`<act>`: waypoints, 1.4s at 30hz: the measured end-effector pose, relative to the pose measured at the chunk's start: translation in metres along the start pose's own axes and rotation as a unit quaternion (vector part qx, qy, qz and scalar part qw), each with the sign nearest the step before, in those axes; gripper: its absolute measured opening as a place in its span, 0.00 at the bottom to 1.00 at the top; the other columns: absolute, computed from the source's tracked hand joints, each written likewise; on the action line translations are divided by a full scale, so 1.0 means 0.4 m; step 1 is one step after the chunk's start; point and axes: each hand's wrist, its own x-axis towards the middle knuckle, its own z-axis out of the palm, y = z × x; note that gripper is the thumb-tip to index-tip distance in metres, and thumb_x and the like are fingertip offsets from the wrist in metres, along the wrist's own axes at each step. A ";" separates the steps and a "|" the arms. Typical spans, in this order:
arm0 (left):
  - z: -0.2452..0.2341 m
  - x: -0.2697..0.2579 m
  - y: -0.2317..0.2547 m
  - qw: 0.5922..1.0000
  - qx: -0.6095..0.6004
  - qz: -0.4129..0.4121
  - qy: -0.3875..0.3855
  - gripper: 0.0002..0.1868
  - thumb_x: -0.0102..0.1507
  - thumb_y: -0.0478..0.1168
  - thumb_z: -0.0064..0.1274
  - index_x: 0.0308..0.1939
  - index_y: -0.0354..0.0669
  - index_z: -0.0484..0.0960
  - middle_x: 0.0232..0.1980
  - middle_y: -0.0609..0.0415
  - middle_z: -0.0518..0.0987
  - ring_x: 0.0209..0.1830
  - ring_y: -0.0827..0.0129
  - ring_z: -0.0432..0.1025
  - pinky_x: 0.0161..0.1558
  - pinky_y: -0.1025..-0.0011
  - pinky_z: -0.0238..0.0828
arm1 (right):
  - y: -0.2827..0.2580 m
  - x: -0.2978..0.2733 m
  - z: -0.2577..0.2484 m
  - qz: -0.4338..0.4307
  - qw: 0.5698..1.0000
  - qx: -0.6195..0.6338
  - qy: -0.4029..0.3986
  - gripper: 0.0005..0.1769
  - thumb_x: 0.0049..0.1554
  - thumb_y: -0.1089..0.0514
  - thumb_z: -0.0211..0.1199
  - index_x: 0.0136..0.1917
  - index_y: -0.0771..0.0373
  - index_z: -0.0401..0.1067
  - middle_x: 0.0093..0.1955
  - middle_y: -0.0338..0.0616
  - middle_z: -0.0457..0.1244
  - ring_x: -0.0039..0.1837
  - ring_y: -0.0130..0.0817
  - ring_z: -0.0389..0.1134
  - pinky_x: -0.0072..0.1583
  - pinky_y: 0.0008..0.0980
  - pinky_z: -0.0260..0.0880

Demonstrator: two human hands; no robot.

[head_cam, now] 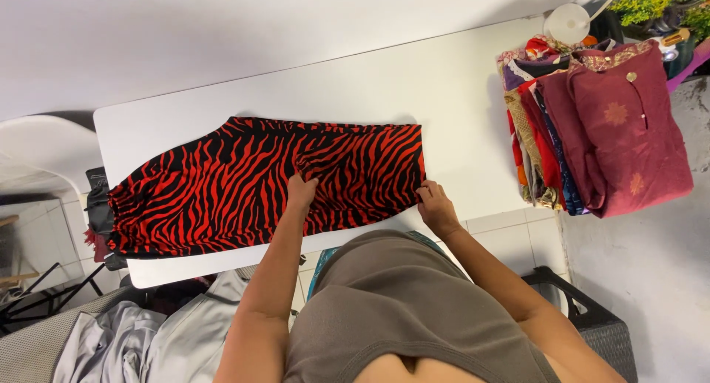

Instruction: Fold various items of clothing on a white table and stack them.

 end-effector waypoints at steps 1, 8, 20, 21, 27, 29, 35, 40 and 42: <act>-0.006 -0.009 0.031 1.000 0.002 -0.001 -0.003 0.23 0.64 0.34 0.56 0.63 0.30 0.75 0.59 0.42 0.81 0.55 0.56 0.78 0.58 0.58 0.76 | 0.002 -0.006 0.004 0.003 1.000 0.000 0.000 0.18 0.55 0.64 0.65 0.59 0.65 0.70 0.66 0.50 0.60 0.64 0.47 0.64 0.60 0.38 0.71; 0.058 -0.102 0.289 0.930 -0.301 -0.047 -0.204 0.23 0.63 0.27 0.50 0.63 0.36 0.70 0.57 0.47 0.79 0.54 0.60 0.77 0.57 0.59 0.76 | -0.211 0.058 -0.078 -0.053 0.994 0.027 0.088 0.50 0.42 0.46 0.79 0.69 0.68 0.58 0.71 0.62 0.54 0.66 0.60 0.59 0.63 0.52 0.63; 0.146 -0.245 0.615 0.833 -0.404 0.029 -0.377 0.23 0.64 0.22 0.45 0.62 0.39 0.67 0.48 0.49 0.80 0.47 0.63 0.79 0.51 0.61 0.81 | -0.011 0.053 -0.002 0.191 0.949 0.021 0.249 0.31 0.54 0.66 0.66 0.69 0.59 0.61 0.59 0.45 0.65 0.52 0.45 0.72 0.50 0.44 0.73; 0.131 -0.254 0.636 0.835 -0.394 0.034 -0.382 0.25 0.64 0.22 0.45 0.64 0.40 0.65 0.49 0.50 0.80 0.48 0.64 0.79 0.51 0.60 0.81 | -0.010 0.040 -0.020 0.187 0.946 0.028 0.262 0.30 0.52 0.67 0.66 0.66 0.60 0.62 0.58 0.45 0.65 0.50 0.44 0.72 0.48 0.43 0.73; 0.122 -0.185 0.503 0.825 -0.387 0.027 -0.411 0.32 0.64 0.22 0.45 0.73 0.38 0.61 0.51 0.50 0.79 0.50 0.65 0.78 0.54 0.62 0.80 | -0.023 -0.063 0.021 0.072 0.985 0.012 0.160 0.31 0.48 0.71 0.63 0.65 0.66 0.61 0.62 0.54 0.62 0.56 0.49 0.68 0.52 0.43 0.73; 0.093 -0.200 0.491 0.836 -0.371 0.015 -0.404 0.32 0.64 0.23 0.46 0.73 0.37 0.61 0.52 0.49 0.79 0.50 0.64 0.78 0.54 0.62 0.80 | -0.043 -0.077 0.018 0.048 0.989 -0.001 0.137 0.33 0.46 0.72 0.61 0.66 0.66 0.60 0.63 0.56 0.62 0.60 0.51 0.66 0.57 0.45 0.71; 0.046 -0.251 0.462 0.861 -0.301 0.002 -0.409 0.37 0.62 0.26 0.49 0.75 0.38 0.56 0.58 0.46 0.77 0.56 0.63 0.76 0.58 0.62 0.78 | -0.036 0.063 -0.073 0.044 0.973 0.197 0.113 0.39 0.44 0.75 0.55 0.69 0.63 0.59 0.70 0.53 0.59 0.72 0.48 0.60 0.68 0.47 0.64; 0.024 -0.317 0.482 0.870 -0.251 0.029 -0.425 0.43 0.62 0.28 0.50 0.79 0.38 0.49 0.67 0.44 0.73 0.63 0.63 0.72 0.63 0.65 0.72 | -0.099 0.337 -0.217 -0.019 0.935 0.353 -0.038 0.47 0.42 0.79 0.50 0.75 0.59 0.54 0.77 0.45 0.56 0.77 0.40 0.57 0.73 0.46 0.59; 0.004 -0.324 0.480 0.862 -0.210 0.103 -0.450 0.45 0.63 0.29 0.50 0.82 0.37 0.48 0.73 0.44 0.69 0.70 0.65 0.66 0.70 0.67 0.64 | -0.161 0.435 -0.238 -0.126 0.907 0.354 -0.187 0.33 0.55 0.76 0.59 0.71 0.58 0.62 0.74 0.44 0.56 0.75 0.39 0.58 0.72 0.44 0.61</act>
